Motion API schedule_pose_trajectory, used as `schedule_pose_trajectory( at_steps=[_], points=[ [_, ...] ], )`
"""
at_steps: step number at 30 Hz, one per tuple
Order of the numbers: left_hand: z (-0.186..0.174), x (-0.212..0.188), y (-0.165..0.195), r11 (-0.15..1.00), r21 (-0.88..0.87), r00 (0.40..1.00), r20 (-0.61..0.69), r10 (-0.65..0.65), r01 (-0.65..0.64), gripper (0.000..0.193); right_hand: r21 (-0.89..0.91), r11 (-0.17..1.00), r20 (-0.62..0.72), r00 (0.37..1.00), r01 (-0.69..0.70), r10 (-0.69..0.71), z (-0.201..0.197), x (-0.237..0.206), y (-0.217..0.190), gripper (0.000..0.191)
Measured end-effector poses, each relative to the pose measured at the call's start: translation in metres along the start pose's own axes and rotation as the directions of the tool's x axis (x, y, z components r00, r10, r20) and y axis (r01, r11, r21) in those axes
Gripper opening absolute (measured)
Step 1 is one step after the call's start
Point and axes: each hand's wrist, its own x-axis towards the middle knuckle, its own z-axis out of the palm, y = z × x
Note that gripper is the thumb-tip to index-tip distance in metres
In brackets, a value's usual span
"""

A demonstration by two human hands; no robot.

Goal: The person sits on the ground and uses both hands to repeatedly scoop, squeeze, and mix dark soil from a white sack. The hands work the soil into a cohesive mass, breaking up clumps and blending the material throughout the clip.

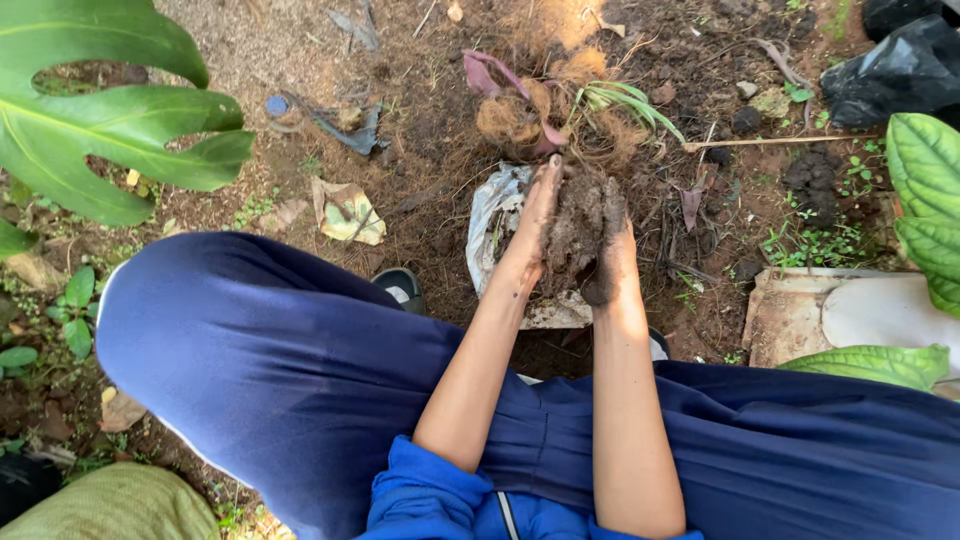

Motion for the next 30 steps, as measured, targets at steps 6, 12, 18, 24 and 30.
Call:
schedule_pose_trajectory(
  at_steps=[6, 12, 18, 24, 30],
  points=[
    [0.002, -0.017, 0.045, 0.907, 0.312, 0.938, -0.110, 0.330, -0.283, 0.077, 0.215, 0.976, -0.059, 0.998, 0.023, -0.011, -0.029, 0.007, 0.005, 0.069],
    [0.010, -0.052, 0.080, 0.496, 0.635, 0.685, 0.073, 0.725, -0.592, 0.059, 0.157, 0.980, -0.113, 0.988, 0.123, -0.106, -0.036, 0.012, 0.016, 0.073],
    [0.036, -0.061, 0.068, 0.244, 0.766, 0.763, 0.443, 0.471, -0.595, 0.075, 0.001, 0.994, 0.015, 0.994, 0.105, -0.105, -0.018, 0.008, 0.013, 0.071],
    [0.020, -0.057, 0.068, 0.252, 0.658, 0.600, 0.378, 0.705, -0.710, 0.081, -0.117, 0.992, -0.349, 0.937, -0.049, 0.005, 0.003, 0.002, 0.003, 0.061],
    [0.025, -0.049, 0.059, 0.172, 0.803, 0.787, 0.474, 0.395, -0.570, 0.074, 0.008, 0.996, 0.090, 0.992, 0.088, -0.088, 0.002, -0.004, 0.007, 0.064]
  ],
)
